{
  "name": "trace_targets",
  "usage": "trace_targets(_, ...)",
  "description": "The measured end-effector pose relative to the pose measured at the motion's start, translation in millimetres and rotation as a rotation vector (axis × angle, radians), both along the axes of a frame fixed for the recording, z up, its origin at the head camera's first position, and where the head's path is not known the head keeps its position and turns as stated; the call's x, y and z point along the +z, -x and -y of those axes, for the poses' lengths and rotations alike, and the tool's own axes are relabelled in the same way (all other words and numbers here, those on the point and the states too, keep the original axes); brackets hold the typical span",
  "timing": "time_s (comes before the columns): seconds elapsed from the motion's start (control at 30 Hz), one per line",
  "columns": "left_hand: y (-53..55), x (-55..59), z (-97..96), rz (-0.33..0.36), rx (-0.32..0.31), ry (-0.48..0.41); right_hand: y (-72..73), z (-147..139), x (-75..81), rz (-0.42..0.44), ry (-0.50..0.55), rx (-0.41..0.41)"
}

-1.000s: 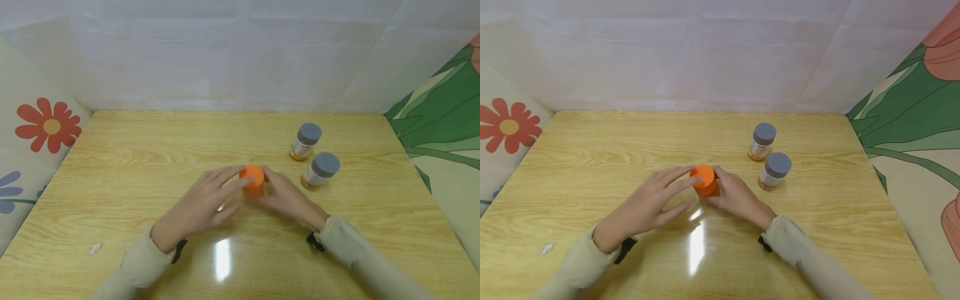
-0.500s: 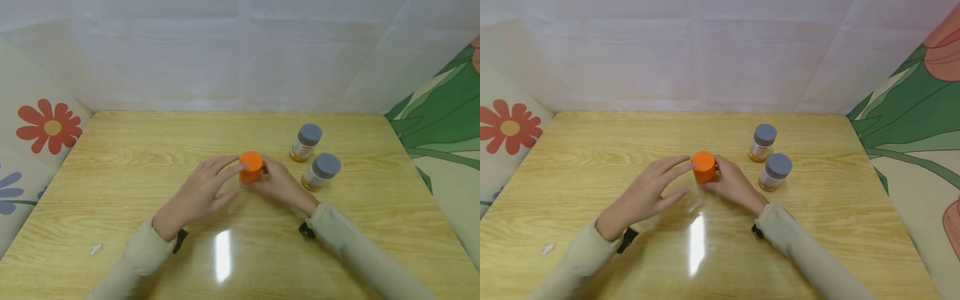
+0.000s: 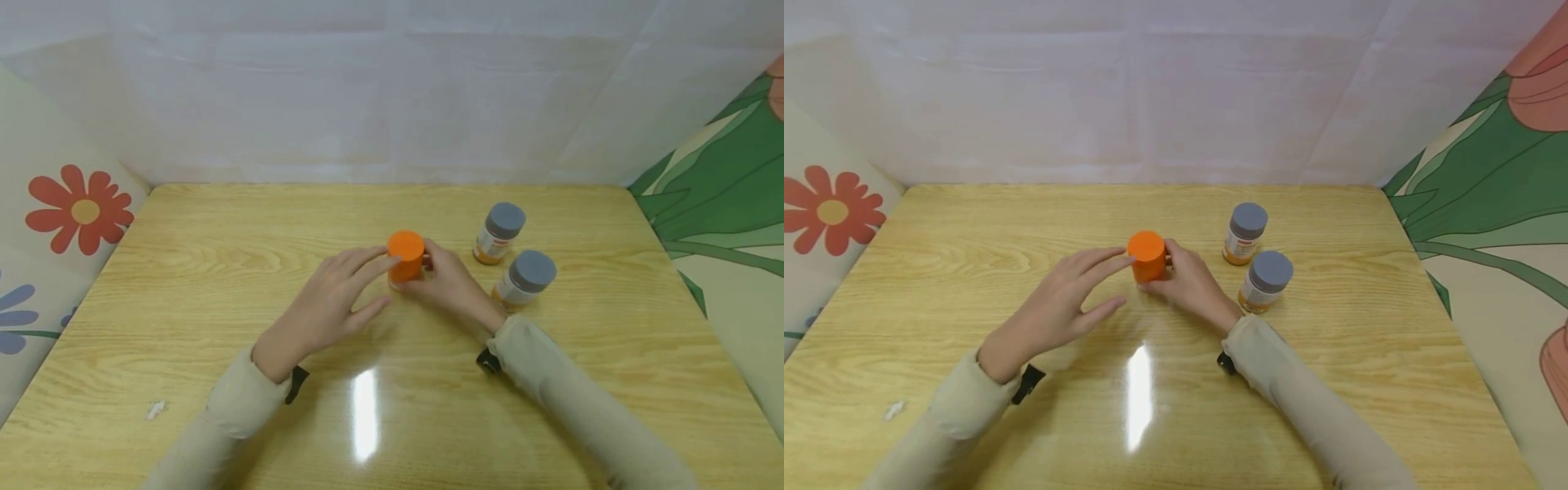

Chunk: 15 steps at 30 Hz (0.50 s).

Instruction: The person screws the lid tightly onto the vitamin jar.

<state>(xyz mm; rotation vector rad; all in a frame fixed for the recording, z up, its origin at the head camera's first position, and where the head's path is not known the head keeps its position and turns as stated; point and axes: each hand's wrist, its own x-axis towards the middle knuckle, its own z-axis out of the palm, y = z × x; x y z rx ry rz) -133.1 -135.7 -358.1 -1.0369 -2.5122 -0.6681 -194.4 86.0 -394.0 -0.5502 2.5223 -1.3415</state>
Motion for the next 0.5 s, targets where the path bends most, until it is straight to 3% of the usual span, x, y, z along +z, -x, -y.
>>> trace_targets(0.5, 11.1, -3.0, 4.1, 0.025, 0.038, -0.007, 6.1, 0.8, 5.0, 0.003, -0.016, -0.045)
